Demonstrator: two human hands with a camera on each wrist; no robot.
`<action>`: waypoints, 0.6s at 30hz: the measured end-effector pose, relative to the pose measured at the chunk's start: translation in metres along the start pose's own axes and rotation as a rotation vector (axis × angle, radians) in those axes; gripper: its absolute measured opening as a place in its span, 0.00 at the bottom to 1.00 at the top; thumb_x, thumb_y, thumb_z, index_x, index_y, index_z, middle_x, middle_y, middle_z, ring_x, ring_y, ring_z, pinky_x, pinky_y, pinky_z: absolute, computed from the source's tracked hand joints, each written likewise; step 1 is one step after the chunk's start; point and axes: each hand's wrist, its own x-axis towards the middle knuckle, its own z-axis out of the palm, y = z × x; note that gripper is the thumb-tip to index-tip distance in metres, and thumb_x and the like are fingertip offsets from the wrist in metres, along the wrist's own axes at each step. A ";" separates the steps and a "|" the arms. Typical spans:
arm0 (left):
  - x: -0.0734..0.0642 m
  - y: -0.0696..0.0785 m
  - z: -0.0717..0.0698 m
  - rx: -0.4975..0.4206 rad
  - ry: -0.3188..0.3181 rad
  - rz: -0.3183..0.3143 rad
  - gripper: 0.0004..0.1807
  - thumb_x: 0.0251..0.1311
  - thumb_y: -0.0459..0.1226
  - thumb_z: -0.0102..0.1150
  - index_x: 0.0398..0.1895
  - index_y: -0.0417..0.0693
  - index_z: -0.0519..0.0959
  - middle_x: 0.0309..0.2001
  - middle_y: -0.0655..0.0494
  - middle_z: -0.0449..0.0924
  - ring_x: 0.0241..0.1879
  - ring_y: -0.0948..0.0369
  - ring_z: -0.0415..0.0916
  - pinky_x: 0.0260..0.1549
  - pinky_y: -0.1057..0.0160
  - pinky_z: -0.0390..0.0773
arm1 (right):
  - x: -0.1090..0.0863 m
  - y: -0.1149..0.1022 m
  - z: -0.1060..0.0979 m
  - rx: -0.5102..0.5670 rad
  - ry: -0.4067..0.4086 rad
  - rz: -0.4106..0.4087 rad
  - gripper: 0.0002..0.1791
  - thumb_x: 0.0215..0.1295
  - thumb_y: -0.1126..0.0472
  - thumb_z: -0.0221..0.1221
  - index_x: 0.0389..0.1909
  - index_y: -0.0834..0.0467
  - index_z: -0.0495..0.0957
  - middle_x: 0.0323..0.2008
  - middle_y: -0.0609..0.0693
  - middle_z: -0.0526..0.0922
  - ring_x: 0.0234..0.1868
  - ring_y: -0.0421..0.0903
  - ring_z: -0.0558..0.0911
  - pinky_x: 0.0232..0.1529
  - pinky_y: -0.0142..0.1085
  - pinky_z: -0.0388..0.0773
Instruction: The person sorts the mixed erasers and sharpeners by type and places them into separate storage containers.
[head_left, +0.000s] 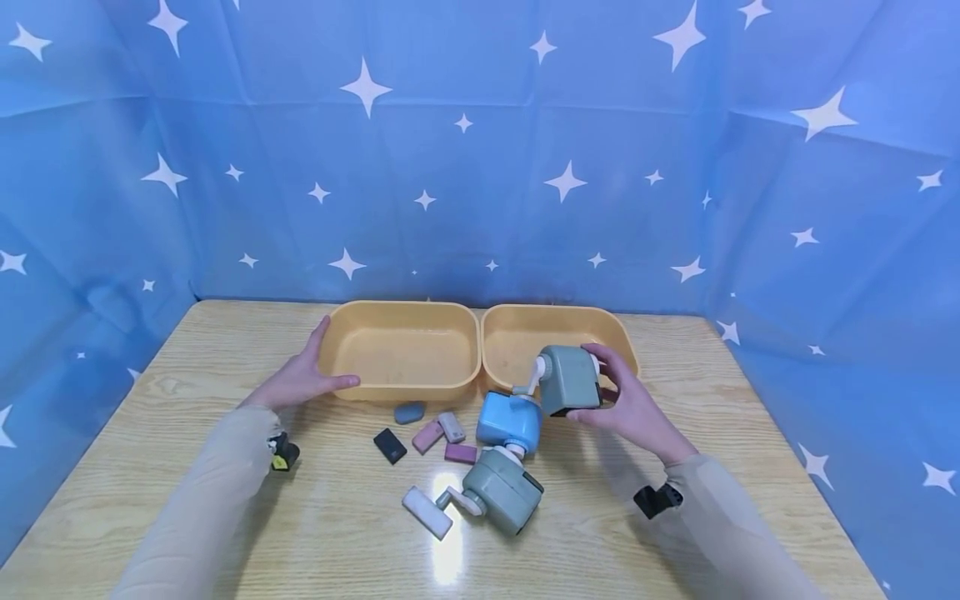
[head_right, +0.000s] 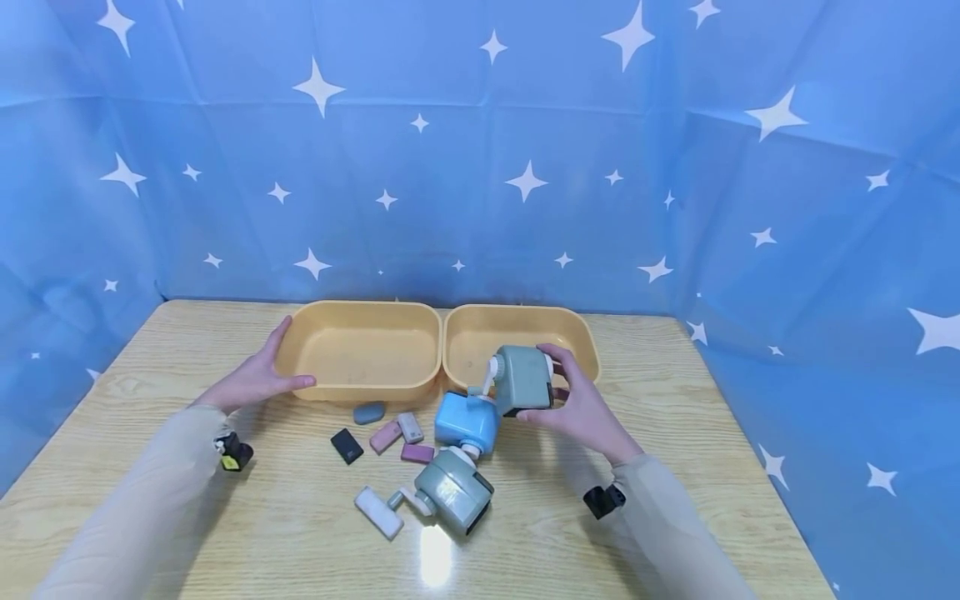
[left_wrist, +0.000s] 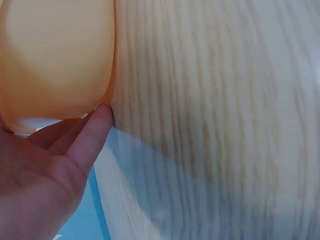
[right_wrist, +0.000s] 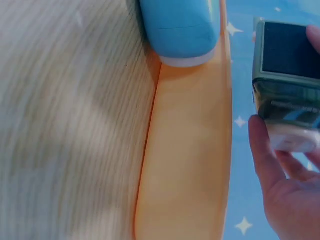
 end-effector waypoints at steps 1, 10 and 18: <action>0.000 0.000 0.000 0.000 -0.001 -0.001 0.67 0.54 0.51 0.68 0.75 0.51 0.22 0.73 0.28 0.37 0.68 0.31 0.46 0.63 0.34 0.50 | 0.002 -0.001 0.000 -0.009 0.003 0.008 0.51 0.50 0.62 0.74 0.72 0.49 0.54 0.66 0.55 0.60 0.60 0.59 0.68 0.55 0.54 0.72; -0.001 0.001 0.001 -0.016 0.007 0.006 0.68 0.51 0.52 0.70 0.75 0.50 0.23 0.72 0.26 0.38 0.67 0.30 0.48 0.63 0.34 0.50 | 0.022 -0.004 0.004 -0.030 0.017 0.025 0.53 0.49 0.60 0.75 0.72 0.54 0.53 0.67 0.55 0.60 0.59 0.58 0.69 0.50 0.51 0.75; 0.000 -0.001 0.001 -0.029 0.003 0.009 0.68 0.52 0.51 0.70 0.75 0.52 0.22 0.72 0.26 0.39 0.67 0.30 0.49 0.63 0.34 0.51 | 0.037 -0.003 0.009 -0.087 0.024 0.048 0.54 0.48 0.54 0.75 0.72 0.55 0.53 0.68 0.57 0.60 0.61 0.60 0.68 0.53 0.52 0.75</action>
